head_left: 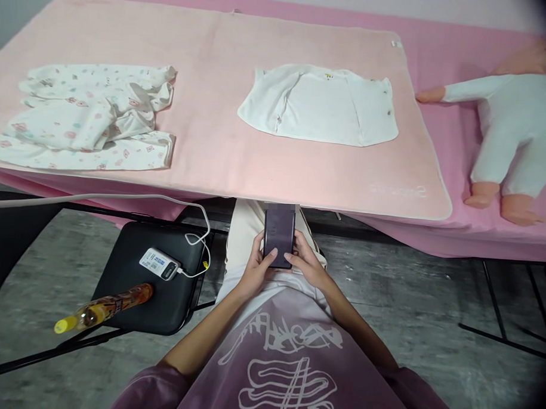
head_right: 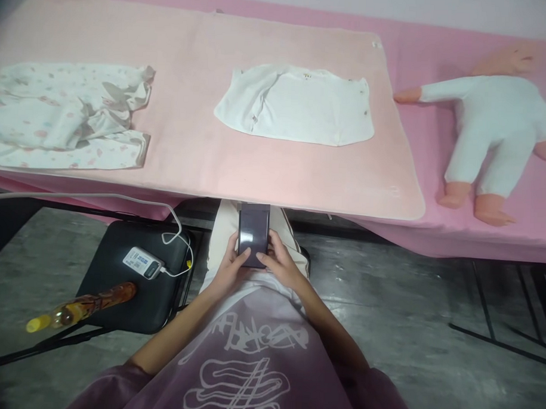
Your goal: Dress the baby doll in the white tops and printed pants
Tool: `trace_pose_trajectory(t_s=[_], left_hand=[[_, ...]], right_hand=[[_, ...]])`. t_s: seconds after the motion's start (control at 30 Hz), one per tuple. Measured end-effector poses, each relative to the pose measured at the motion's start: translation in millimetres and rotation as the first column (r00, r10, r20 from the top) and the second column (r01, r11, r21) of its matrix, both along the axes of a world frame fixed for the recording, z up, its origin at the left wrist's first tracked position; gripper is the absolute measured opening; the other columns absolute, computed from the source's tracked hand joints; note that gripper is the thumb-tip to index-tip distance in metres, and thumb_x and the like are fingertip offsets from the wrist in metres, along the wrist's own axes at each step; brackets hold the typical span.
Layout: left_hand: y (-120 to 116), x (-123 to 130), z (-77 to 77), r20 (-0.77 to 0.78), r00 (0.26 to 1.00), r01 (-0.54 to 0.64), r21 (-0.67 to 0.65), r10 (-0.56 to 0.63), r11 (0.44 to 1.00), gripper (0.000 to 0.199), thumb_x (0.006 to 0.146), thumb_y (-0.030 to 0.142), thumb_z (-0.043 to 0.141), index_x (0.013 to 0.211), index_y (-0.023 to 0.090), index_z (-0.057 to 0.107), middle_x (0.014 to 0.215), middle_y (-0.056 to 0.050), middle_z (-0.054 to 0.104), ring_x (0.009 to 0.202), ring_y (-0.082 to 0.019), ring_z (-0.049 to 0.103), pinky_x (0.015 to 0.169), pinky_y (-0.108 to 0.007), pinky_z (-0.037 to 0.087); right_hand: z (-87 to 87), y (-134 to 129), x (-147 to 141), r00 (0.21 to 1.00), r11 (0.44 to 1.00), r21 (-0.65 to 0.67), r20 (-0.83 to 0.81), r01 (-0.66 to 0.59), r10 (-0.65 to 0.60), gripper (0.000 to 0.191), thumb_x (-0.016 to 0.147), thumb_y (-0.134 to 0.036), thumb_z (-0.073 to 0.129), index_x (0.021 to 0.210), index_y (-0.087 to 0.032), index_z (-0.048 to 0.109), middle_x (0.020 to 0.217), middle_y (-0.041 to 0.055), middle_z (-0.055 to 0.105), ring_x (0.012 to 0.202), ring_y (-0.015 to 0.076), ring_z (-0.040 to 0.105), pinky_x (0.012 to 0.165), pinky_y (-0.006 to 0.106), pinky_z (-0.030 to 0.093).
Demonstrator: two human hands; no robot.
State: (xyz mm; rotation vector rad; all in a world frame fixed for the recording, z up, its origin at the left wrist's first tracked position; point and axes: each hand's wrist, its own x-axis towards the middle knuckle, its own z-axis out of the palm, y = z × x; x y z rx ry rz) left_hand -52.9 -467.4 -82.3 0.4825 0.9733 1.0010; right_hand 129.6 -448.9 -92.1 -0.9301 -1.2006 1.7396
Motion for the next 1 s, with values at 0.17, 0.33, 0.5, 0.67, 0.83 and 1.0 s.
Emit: trace_pose_trajectory(t_s=[0.17,0.33,0.5,0.67,0.83,1.0], left_hand=[[0,3,-3.1,-0.008,1.000,-0.018,0.000,0.018,1.000,0.078,0.096,0.044,0.085,0.161,0.035,0.043,0.144,-0.010,0.069,0.116,-0.030,0.077,0.093,-0.050,0.072],[0,-1,-7.3,0.108,0.994,-0.026,-0.004,0.026,1.000,0.065,0.102,0.051,0.075,0.158,0.034,0.048,0.147,-0.009,0.068,0.124,-0.032,0.074,0.098,-0.052,0.069],[0,-3,-13.5,0.136,0.990,-0.023,0.003,0.022,1.000,0.056,0.104,0.049,0.073,0.153,0.033,0.050,0.146,-0.007,0.068,0.125,-0.029,0.073,0.099,-0.050,0.069],[0,1,-12.3,0.069,0.997,-0.043,-0.009,0.044,0.999,0.059,0.101,0.049,0.079,0.150,0.033,0.051,0.143,-0.008,0.068,0.122,-0.030,0.074,0.096,-0.050,0.070],[1,3,-9.9,-0.004,0.998,-0.061,-0.039,0.061,0.997,0.064,0.097,0.048,0.084,0.148,0.032,0.050,0.144,-0.008,0.068,0.122,-0.031,0.075,0.095,-0.050,0.071],[1,0,-9.2,0.075,0.997,-0.019,-0.012,0.020,1.000,0.065,0.098,0.048,0.081,0.152,0.032,0.048,0.146,-0.009,0.068,0.123,-0.031,0.075,0.097,-0.052,0.070]], right_hand=[[1.4,0,0,0.999,1.000,-0.009,0.036,0.001,-0.001,0.062,0.105,-0.049,0.070,0.160,-0.031,0.047,0.157,0.0084,0.059,0.142,0.0291,0.061,0.117,0.043,0.054],[-4.1,1,1,0.998,1.000,-0.015,0.060,0.005,-0.004,0.062,0.103,-0.051,0.070,0.159,-0.031,0.049,0.155,0.0080,0.061,0.141,0.0294,0.061,0.116,0.043,0.054],[-10.4,1,0,0.999,1.000,-0.014,0.053,0.010,-0.009,0.062,0.102,-0.050,0.071,0.158,-0.032,0.049,0.154,0.0073,0.062,0.140,0.0286,0.061,0.116,0.042,0.053],[-12.3,0,-1,0.999,1.000,-0.015,0.041,0.008,-0.008,0.060,0.104,-0.049,0.070,0.157,-0.031,0.049,0.154,0.0075,0.062,0.138,0.0278,0.063,0.114,0.041,0.055],[-11.8,0,-2,0.998,1.000,-0.026,0.058,-0.001,0.003,0.060,0.104,-0.050,0.070,0.157,-0.031,0.049,0.154,0.0079,0.062,0.136,0.0281,0.064,0.111,0.040,0.057],[-12.6,1,-1,0.999,0.999,-0.043,0.043,0.018,-0.016,0.058,0.103,-0.048,0.070,0.155,-0.031,0.051,0.150,0.0078,0.064,0.138,0.0285,0.063,0.116,0.042,0.054]])
